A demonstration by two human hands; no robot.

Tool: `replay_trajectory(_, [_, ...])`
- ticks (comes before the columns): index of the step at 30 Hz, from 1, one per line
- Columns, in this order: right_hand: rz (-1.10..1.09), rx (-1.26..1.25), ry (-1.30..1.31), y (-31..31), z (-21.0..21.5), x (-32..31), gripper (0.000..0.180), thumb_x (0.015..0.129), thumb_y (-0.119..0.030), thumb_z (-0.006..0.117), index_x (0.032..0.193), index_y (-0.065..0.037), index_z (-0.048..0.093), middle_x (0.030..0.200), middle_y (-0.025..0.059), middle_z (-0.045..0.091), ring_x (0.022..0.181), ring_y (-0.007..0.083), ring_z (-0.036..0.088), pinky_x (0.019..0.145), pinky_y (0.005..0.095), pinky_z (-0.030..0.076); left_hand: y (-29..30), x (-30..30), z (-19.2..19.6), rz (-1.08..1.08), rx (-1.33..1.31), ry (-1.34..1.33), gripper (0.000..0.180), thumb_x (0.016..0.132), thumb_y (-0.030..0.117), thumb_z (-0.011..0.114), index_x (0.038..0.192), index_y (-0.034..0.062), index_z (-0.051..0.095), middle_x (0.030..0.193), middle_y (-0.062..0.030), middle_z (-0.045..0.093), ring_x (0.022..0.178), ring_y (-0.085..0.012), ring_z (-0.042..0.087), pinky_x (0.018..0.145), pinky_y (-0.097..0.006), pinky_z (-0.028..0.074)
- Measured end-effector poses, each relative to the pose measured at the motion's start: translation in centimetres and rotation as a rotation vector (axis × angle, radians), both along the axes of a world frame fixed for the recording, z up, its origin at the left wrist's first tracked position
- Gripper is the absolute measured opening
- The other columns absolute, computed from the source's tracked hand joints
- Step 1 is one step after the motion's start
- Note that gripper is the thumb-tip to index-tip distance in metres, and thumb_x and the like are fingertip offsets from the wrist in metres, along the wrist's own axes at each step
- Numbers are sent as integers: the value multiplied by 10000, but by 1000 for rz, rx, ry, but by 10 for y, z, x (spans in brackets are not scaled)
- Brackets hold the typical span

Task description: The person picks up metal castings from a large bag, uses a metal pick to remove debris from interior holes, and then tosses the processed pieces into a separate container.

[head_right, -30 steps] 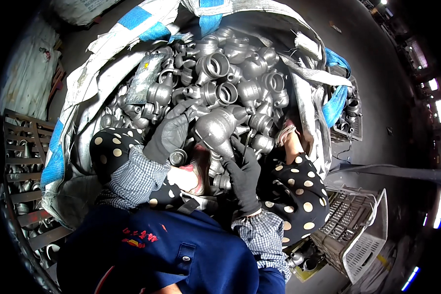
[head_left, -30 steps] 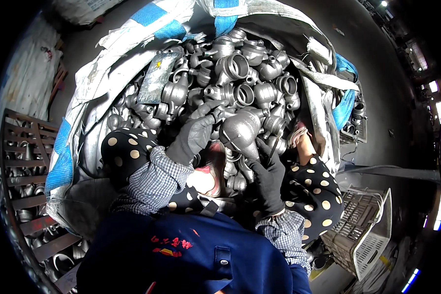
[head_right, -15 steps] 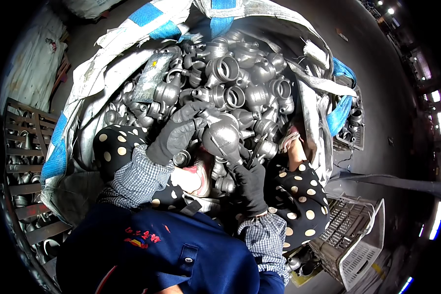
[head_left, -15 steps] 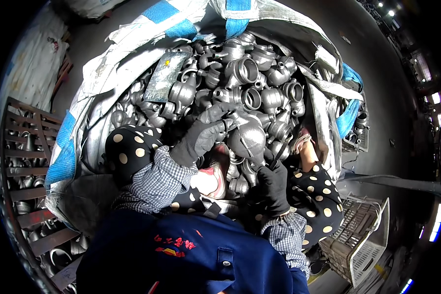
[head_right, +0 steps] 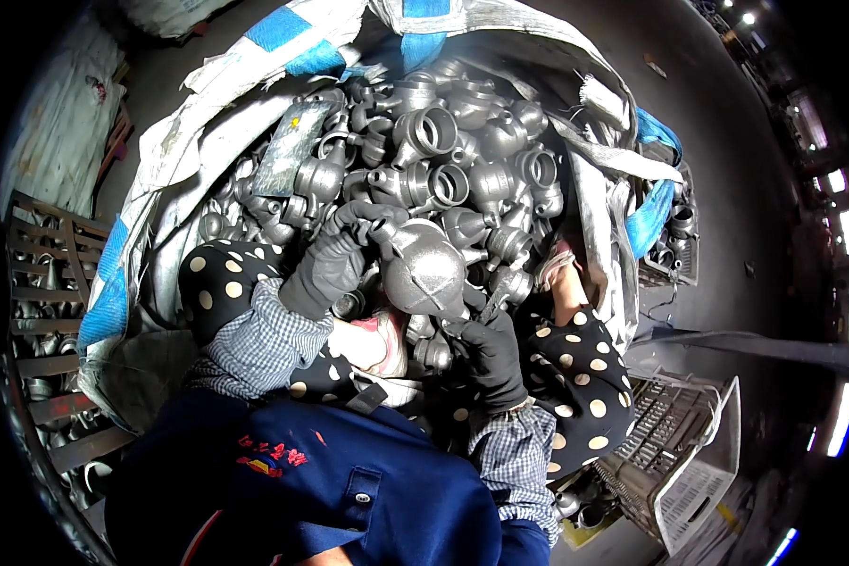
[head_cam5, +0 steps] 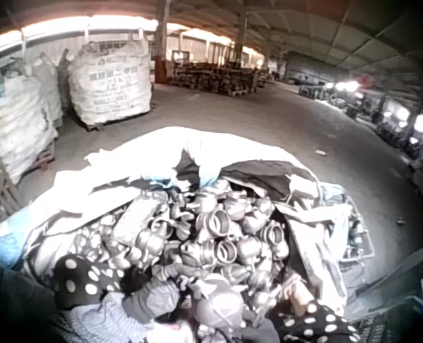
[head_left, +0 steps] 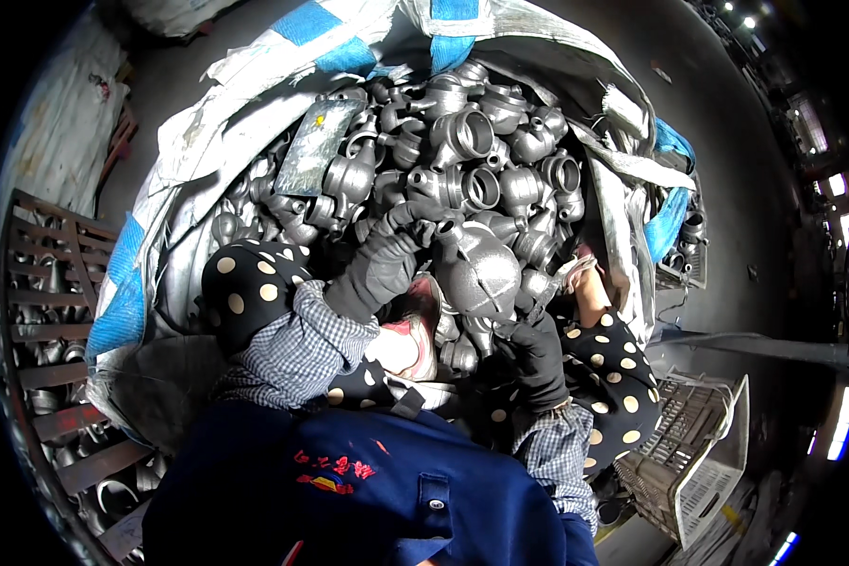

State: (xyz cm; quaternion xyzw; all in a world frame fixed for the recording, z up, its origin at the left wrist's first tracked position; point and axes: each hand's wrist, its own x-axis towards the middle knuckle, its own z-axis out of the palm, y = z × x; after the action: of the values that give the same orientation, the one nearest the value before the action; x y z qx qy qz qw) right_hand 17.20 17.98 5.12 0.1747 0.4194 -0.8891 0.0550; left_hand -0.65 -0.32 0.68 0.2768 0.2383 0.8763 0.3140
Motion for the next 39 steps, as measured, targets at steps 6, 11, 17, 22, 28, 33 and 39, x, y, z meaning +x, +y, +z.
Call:
replay_trajectory(6, [24,161,-20,10,7,2,559,725,35,575,1281,70,528,1168,143,647,1048,218,638,891,298,511,-1,29,-5,-128,-368,-197,804,708,548,755,1268,8,551,1282,-129,569,1208,-287,538,1017,-444,466])
replay_trajectory(11, [58,112,-30,22,5,0,508,758,5,585,1261,68,544,1082,128,667,946,174,650,837,264,522,18,33,14,-487,-129,-262,887,722,503,783,1378,21,429,1292,-169,551,1192,-323,537,929,-496,503])
replay_trajectory(17, [-25,-64,78,23,6,-1,484,771,8,581,1251,54,549,975,90,655,817,139,622,739,248,498,29,52,-11,-687,-2,-460,978,704,439,795,1407,-58,333,1430,-274,395,1312,-377,437,1039,-421,454])
replay_trajectory(22, [-163,410,2,6,13,-7,465,913,-80,559,1349,54,466,1137,102,632,981,120,589,853,237,460,7,74,57,-416,-86,-518,672,860,360,692,1384,41,418,1459,-254,366,1364,-388,368,1084,-568,369])
replay_trajectory(28, [-133,694,43,-7,40,9,431,949,-127,529,1339,53,501,1221,126,616,1112,143,552,953,260,422,-5,53,32,-310,-167,-503,910,844,521,644,1443,-48,264,1502,-231,306,1364,-313,390,1125,-480,357])
replay_trajectory(33, [-74,906,151,-22,40,14,400,862,-4,617,1262,-23,614,949,20,647,836,79,543,772,212,429,-17,48,27,-264,-68,-617,707,900,295,654,1412,-60,318,1386,-210,458,1269,-329,496,1027,-415,484])
replay_trajectory(39, [-69,1056,246,-24,32,15,414,830,63,622,1234,-28,636,917,47,650,857,106,585,788,231,452,-21,50,12,-184,-101,-755,575,904,187,651,1354,-66,399,1319,-204,514,1193,-324,561,770,-282,607])
